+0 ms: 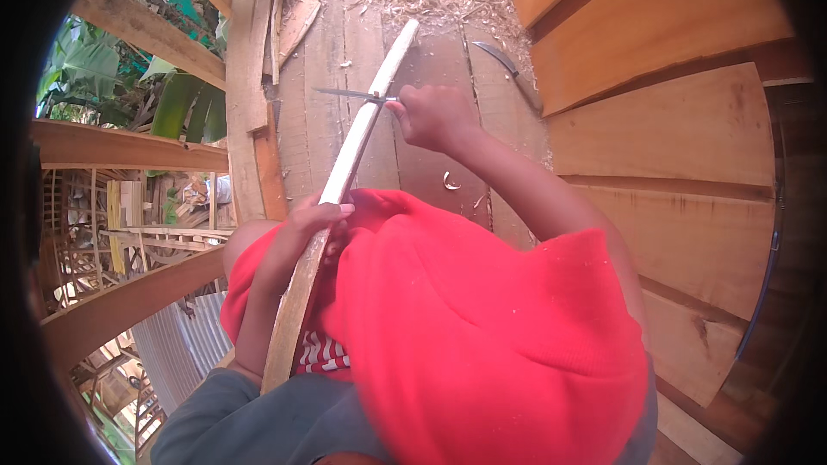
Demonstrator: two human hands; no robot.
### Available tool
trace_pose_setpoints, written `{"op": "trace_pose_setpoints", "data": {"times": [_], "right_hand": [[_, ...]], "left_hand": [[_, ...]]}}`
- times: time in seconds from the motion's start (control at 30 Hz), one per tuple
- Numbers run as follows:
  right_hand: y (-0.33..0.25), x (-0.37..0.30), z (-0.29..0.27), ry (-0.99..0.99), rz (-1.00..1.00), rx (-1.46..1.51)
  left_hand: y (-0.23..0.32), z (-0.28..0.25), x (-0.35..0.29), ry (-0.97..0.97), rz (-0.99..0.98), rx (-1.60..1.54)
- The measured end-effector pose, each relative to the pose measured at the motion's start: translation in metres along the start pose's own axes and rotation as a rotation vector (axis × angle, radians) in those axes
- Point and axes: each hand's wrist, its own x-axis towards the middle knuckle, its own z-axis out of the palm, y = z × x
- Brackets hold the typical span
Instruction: The person uses a knife to shave and shape a long, thin wooden plank. They hold the plank vertically against their body, using their bare feet to secure it while they work with their hands.
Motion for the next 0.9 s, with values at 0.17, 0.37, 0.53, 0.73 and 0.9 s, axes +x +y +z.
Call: {"op": "trace_pose_setpoints", "data": {"times": [0.17, 0.37, 0.53, 0.73, 0.9], "right_hand": [[0.028, -0.001, 0.006, 0.110, 0.034, 0.016], [0.018, -0.008, -0.026, -0.082, 0.080, -0.094], [0.054, 0.001, 0.002, 0.015, 0.215, 0.053], [-0.017, -0.015, -0.021, -0.037, -0.080, 0.122], [0.039, -0.001, -0.011, 0.025, 0.009, 0.158]], "left_hand": [[0.003, 0.004, -0.013, -0.046, 0.043, -0.029], [0.001, 0.004, -0.015, -0.027, 0.040, -0.033], [-0.002, 0.007, -0.015, -0.093, 0.000, -0.153], [-0.017, -0.005, -0.005, -0.260, -0.079, -0.501], [-0.028, -0.012, 0.012, -0.450, -0.142, -0.714]]}}
